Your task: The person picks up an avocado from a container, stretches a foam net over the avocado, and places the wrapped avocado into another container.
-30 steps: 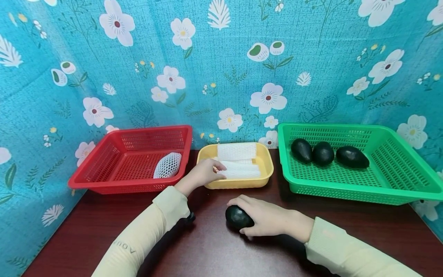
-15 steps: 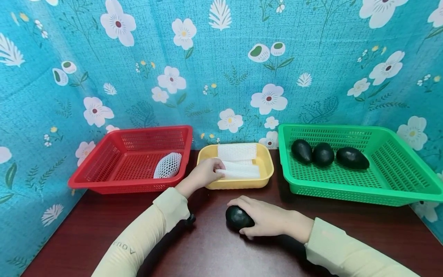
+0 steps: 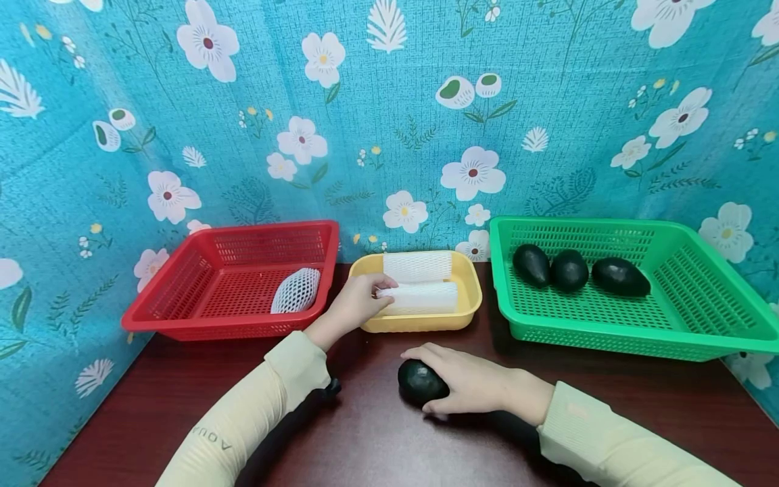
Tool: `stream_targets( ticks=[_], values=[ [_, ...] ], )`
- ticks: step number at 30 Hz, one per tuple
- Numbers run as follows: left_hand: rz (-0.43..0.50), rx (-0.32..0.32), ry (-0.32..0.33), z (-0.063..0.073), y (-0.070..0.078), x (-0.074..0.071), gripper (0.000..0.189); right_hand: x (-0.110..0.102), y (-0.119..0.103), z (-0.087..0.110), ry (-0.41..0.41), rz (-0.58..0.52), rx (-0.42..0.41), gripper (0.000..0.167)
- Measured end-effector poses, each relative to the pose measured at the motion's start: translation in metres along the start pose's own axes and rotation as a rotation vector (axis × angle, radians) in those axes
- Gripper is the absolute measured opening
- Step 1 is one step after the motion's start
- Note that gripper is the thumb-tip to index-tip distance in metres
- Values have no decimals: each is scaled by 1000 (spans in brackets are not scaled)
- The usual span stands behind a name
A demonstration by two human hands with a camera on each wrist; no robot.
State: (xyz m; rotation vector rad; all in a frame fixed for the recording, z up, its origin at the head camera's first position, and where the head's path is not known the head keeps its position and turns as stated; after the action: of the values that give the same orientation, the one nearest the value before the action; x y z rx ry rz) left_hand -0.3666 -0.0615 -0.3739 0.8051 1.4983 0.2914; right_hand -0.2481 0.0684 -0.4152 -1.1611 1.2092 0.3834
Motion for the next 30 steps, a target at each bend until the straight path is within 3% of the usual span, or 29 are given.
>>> stream_targets(
  ticks=[5,23,30],
  values=[
    [14,14,10,2,2,-4,20,-2,-3,0,25,31,-35,74],
    [40,63,36,11,12,-22,18,-10,-8,1,18,7,-28,72],
    [40,64,52,15,17,-28,21,-22,-6,1,20,-3,18,71]
  ],
)
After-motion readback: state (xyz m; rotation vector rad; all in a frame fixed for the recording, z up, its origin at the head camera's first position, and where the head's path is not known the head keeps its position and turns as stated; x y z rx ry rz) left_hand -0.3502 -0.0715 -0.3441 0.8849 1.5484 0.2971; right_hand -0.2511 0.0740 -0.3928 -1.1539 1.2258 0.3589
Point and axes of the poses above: each hand's wrist, its own z-axis away from the middle knuckle, its own x-axis out of the palm, y = z × x, the point moved 10 cm from there along -z, towards the middle knuckle, and after that the axes turned 3 degrees about -x, right-handed, at the moved point
